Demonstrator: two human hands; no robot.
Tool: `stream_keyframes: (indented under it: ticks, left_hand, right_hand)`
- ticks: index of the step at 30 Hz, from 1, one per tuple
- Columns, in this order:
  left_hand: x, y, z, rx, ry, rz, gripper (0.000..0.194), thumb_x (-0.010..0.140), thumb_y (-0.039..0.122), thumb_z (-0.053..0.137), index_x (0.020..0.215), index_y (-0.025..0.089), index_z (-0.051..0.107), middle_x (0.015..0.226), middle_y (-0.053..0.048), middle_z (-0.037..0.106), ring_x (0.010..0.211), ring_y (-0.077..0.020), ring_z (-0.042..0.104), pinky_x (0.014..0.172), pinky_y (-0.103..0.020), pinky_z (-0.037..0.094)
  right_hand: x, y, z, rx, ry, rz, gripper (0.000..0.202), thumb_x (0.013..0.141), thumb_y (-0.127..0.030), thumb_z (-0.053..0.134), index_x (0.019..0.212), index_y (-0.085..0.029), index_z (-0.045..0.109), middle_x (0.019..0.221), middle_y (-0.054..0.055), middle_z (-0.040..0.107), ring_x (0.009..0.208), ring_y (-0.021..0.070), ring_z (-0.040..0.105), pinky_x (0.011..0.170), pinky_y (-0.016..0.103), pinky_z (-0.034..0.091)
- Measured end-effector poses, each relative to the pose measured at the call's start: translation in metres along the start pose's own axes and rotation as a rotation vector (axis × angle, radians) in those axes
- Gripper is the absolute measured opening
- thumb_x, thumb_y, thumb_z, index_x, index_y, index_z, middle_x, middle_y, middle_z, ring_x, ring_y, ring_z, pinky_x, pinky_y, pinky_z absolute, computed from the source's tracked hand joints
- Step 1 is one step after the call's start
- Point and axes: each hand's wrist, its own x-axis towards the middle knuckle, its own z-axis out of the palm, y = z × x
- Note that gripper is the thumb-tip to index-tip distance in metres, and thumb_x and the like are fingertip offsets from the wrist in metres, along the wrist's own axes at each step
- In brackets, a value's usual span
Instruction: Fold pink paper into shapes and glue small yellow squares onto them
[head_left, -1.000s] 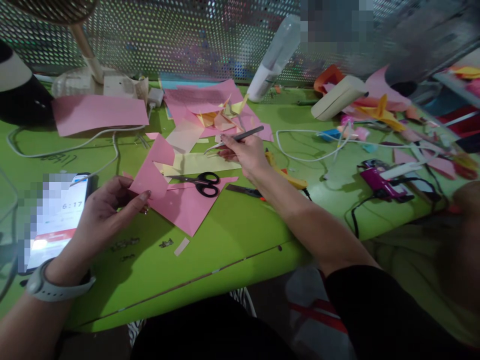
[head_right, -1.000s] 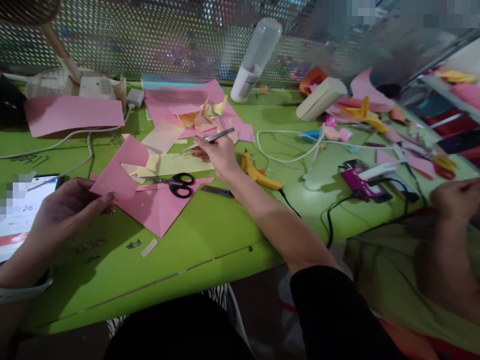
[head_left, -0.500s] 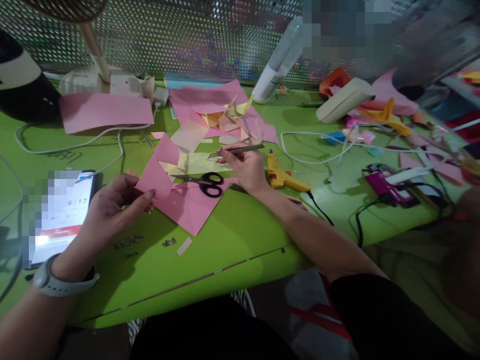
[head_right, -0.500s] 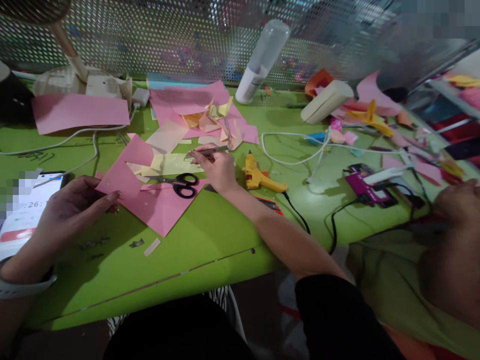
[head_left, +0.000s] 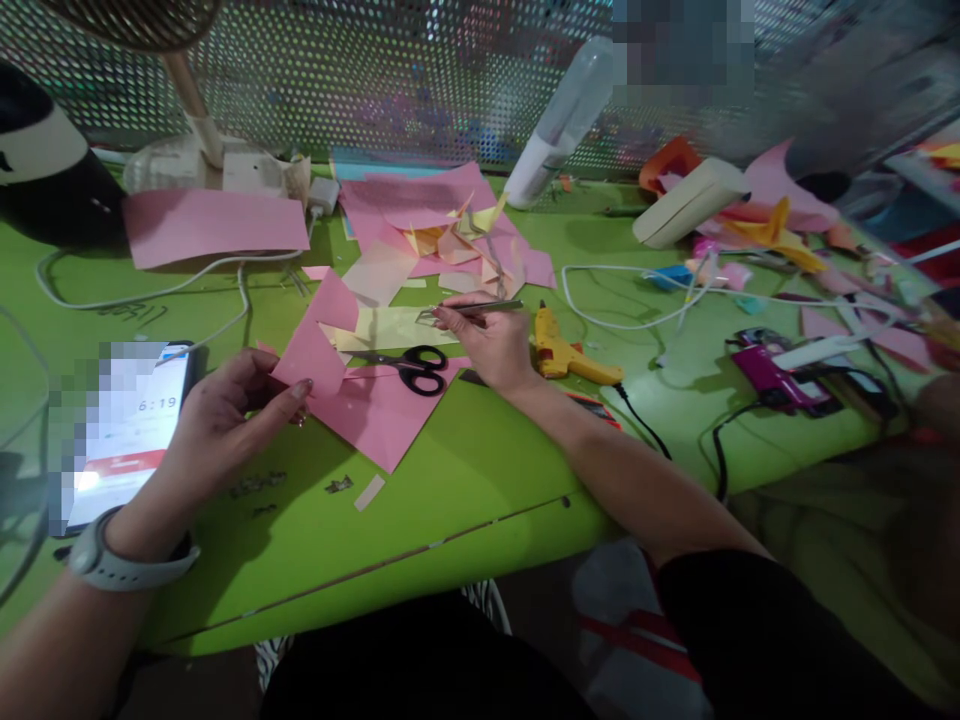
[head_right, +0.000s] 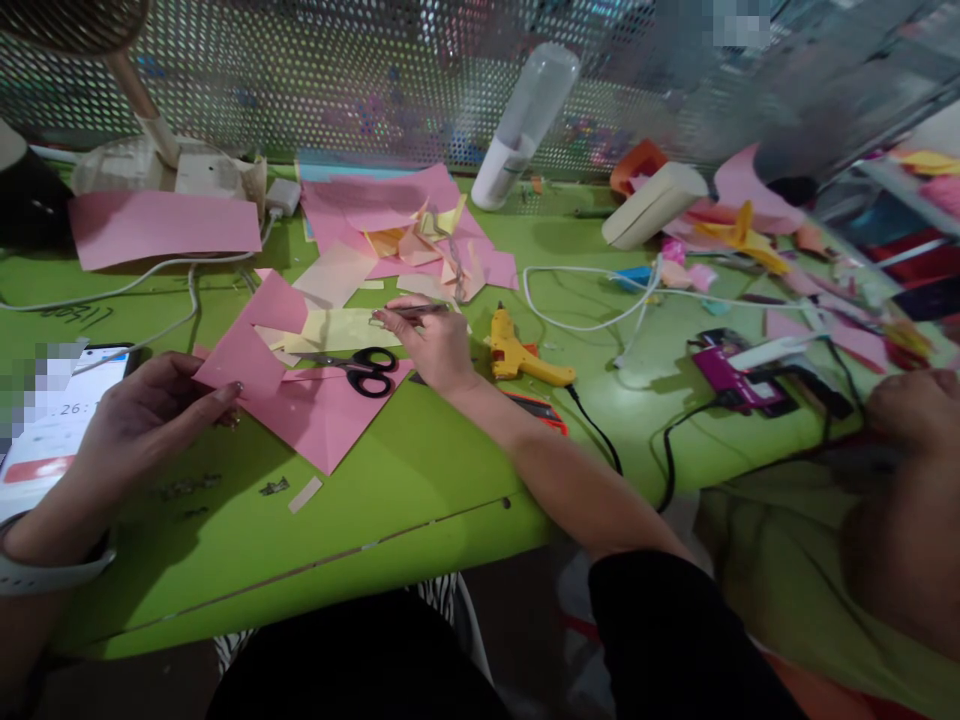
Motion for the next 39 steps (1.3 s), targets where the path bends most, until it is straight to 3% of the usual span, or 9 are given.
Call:
stream_keyframes:
  ticks: [11, 17, 24, 30, 35, 39]
  left_hand:
    - [-0.001, 0.002, 0.001, 0.008, 0.010, -0.008, 0.012, 0.087, 0.025, 0.068, 0.096, 0.020, 0.063, 0.078, 0.002, 0.068, 0.067, -0.0096, 0.063, 0.057, -0.021, 0.048]
    - [0.000, 0.004, 0.001, -0.009, -0.005, -0.007, 0.009, 0.087, 0.023, 0.068, 0.094, 0.019, 0.063, 0.078, 0.002, 0.067, 0.067, -0.0089, 0.062, 0.060, -0.020, 0.050]
    - [0.001, 0.008, -0.001, -0.178, -0.084, -0.037, 0.011, 0.085, 0.024, 0.068, 0.088, 0.018, 0.060, 0.072, 0.001, 0.066, 0.065, -0.0107, 0.062, 0.063, -0.022, 0.051]
    - [-0.004, 0.008, -0.002, -0.229, -0.178, -0.062, 0.010, 0.088, 0.023, 0.065, 0.087, 0.017, 0.058, 0.073, 0.000, 0.065, 0.065, -0.0107, 0.062, 0.063, -0.023, 0.050]
    - [-0.007, 0.006, -0.001, -0.288, -0.198, -0.091, 0.016, 0.087, 0.025, 0.068, 0.088, 0.016, 0.055, 0.075, 0.000, 0.066, 0.064, -0.0105, 0.061, 0.062, -0.024, 0.048]
    - [-0.007, 0.004, -0.002, -0.332, -0.237, -0.096, 0.018, 0.087, 0.027, 0.068, 0.088, 0.017, 0.054, 0.073, 0.000, 0.066, 0.064, -0.0111, 0.062, 0.063, -0.025, 0.049]
  right_hand:
    - [0.008, 0.002, 0.001, 0.073, 0.050, 0.152, 0.030, 0.083, -0.049, 0.070, 0.082, -0.019, 0.069, 0.070, 0.001, 0.073, 0.072, 0.0185, 0.075, 0.064, 0.027, 0.061]
    - [0.011, -0.005, -0.002, 0.342, 0.082, 0.259, 0.033, 0.076, -0.050, 0.077, 0.083, -0.019, 0.066, 0.072, 0.001, 0.074, 0.068, 0.0164, 0.075, 0.070, 0.028, 0.063]
    - [0.003, -0.046, 0.006, 0.574, -0.134, 0.577, 0.026, 0.079, -0.047, 0.076, 0.077, -0.022, 0.067, 0.074, 0.002, 0.076, 0.065, 0.0162, 0.074, 0.061, 0.027, 0.064]
    - [0.004, -0.074, 0.031, 0.621, -0.298, 0.551, 0.033, 0.076, -0.052, 0.077, 0.078, -0.020, 0.069, 0.070, 0.003, 0.075, 0.065, 0.0172, 0.075, 0.044, 0.020, 0.055]
    - [0.000, -0.079, 0.051, 0.749, -0.359, 0.564, 0.037, 0.068, -0.052, 0.084, 0.078, -0.018, 0.071, 0.066, 0.002, 0.075, 0.056, 0.0135, 0.072, 0.043, 0.018, 0.053]
    - [-0.003, -0.078, 0.054, 0.796, -0.378, 0.577, 0.033, 0.067, -0.047, 0.086, 0.077, -0.018, 0.073, 0.064, 0.001, 0.074, 0.052, 0.0115, 0.070, 0.044, 0.017, 0.053]
